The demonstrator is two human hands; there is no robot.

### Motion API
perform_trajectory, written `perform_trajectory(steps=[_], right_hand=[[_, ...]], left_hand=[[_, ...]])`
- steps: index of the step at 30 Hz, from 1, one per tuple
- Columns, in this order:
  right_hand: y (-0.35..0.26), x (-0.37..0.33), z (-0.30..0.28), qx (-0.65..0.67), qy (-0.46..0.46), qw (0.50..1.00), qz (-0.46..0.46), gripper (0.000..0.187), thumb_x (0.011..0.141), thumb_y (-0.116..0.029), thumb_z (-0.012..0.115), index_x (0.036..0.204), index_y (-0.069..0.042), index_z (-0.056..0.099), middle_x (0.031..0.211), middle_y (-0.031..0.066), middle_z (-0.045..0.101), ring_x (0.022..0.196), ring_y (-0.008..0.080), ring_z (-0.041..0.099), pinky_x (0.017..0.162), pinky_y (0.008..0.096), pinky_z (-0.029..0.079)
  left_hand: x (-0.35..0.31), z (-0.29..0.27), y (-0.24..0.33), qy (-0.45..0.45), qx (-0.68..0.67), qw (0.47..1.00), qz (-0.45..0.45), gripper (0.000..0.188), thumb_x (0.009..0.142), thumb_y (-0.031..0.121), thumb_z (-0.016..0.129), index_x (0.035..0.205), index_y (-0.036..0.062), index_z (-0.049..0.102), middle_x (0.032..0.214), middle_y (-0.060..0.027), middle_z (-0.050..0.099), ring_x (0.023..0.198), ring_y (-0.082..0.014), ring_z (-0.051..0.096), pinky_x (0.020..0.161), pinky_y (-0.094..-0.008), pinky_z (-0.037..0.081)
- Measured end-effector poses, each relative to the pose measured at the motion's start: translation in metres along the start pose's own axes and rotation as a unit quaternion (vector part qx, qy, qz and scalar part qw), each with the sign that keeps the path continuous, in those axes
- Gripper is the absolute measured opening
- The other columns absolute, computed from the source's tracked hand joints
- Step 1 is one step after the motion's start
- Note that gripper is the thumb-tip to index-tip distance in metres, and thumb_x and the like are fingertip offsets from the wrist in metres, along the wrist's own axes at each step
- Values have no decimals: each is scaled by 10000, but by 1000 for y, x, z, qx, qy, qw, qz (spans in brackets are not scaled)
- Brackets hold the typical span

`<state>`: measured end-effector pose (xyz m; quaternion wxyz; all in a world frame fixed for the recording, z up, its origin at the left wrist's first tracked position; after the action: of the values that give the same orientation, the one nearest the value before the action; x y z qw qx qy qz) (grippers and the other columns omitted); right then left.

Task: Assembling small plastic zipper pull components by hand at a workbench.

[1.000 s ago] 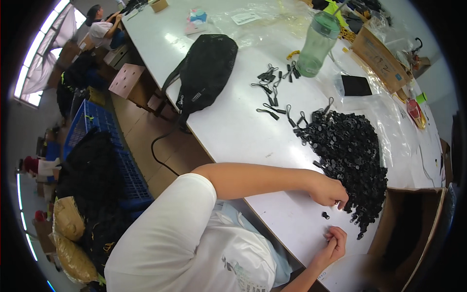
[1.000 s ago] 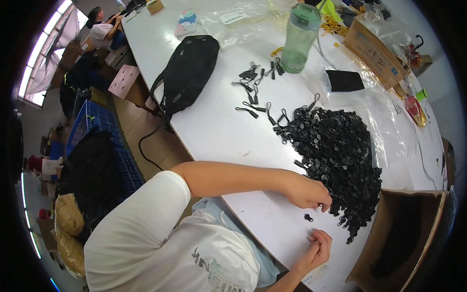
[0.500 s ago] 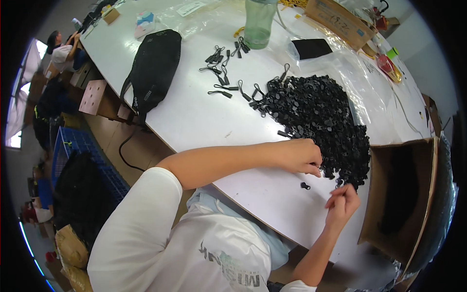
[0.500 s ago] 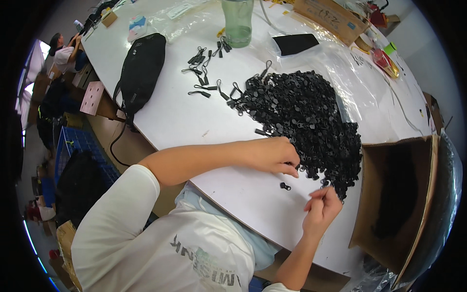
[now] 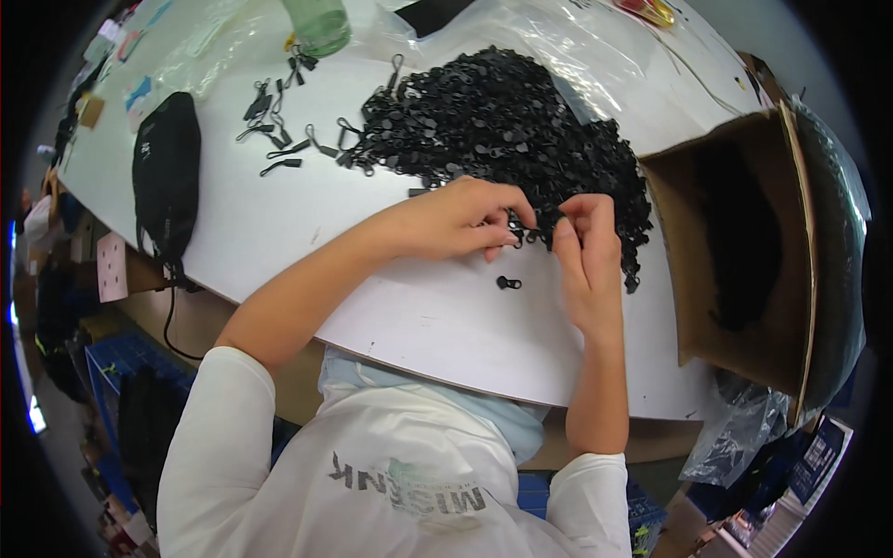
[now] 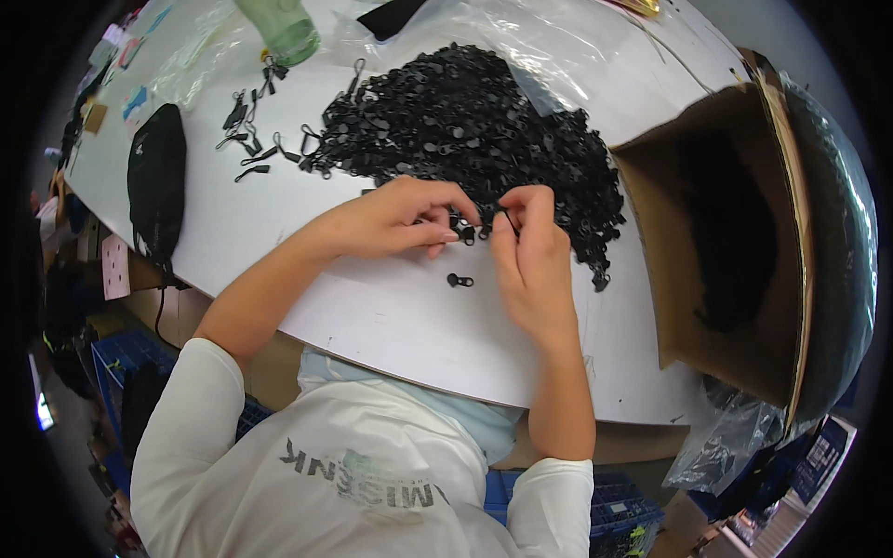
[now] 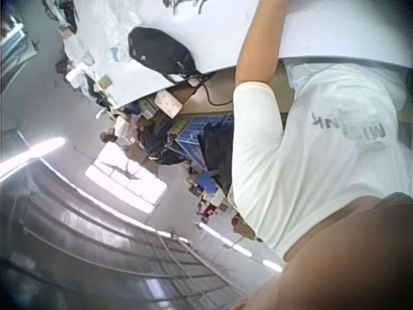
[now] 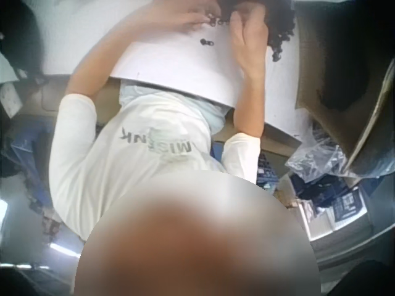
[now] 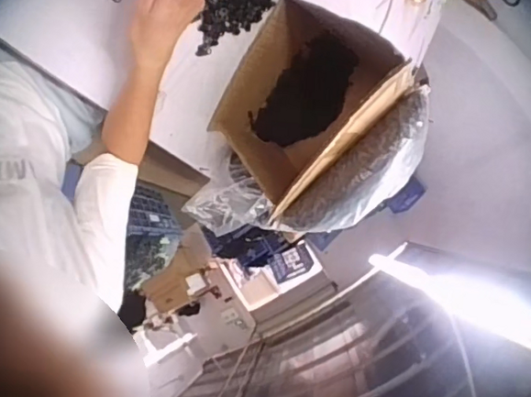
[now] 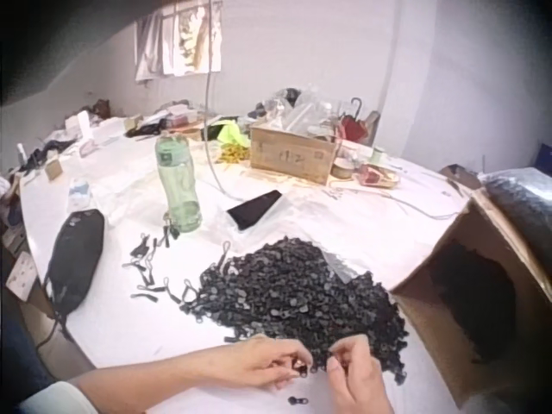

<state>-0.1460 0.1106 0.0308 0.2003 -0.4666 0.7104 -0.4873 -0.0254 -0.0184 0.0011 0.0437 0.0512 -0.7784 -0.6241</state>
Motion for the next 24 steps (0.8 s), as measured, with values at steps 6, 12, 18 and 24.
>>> perform_trajectory(steps=[6, 12, 18, 24], right_hand=[[10, 4, -3, -33, -73, 996, -33, 45, 861, 0, 573, 885, 18, 540, 691, 121, 570, 580, 204, 540, 553, 292, 425], [8, 2, 8, 4, -81, 994, -75, 46, 843, -2, 595, 876, 25, 575, 731, 135, 609, 633, 235, 606, 578, 307, 462], [13, 0, 7, -42, -80, 995, -41, 54, 844, -43, 624, 850, -1, 591, 692, 120, 614, 568, 255, 597, 530, 324, 459], [9, -2, 11, -157, -34, 962, -219, 85, 815, -120, 672, 803, -54, 620, 621, 65, 589, 505, 249, 574, 464, 339, 434]], left_hand=[[2, -3, -1, 20, 14, 999, -38, 123, 791, 3, 650, 858, 16, 548, 704, -22, 615, 665, -86, 593, 617, -221, 448], [2, -4, -4, 23, -13, 1000, -2, 100, 781, 7, 657, 837, 10, 575, 743, -20, 618, 702, -77, 583, 639, -213, 455], [1, -8, -3, 60, 34, 997, -19, 99, 776, 7, 657, 854, -11, 600, 748, -31, 639, 691, -84, 610, 636, -222, 468], [1, -8, 0, 80, 75, 994, 1, 76, 789, 54, 666, 787, -12, 629, 677, -31, 625, 635, -72, 594, 578, -211, 444]])
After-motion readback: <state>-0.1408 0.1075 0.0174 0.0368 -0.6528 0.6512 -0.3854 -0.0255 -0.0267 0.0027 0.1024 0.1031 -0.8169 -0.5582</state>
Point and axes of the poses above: each hand's wrist, its own x-axis towards the middle knuckle, its own z-axis out of the palm, y = z × x, the point moved 3 cm from there along x, towards the middle knuckle
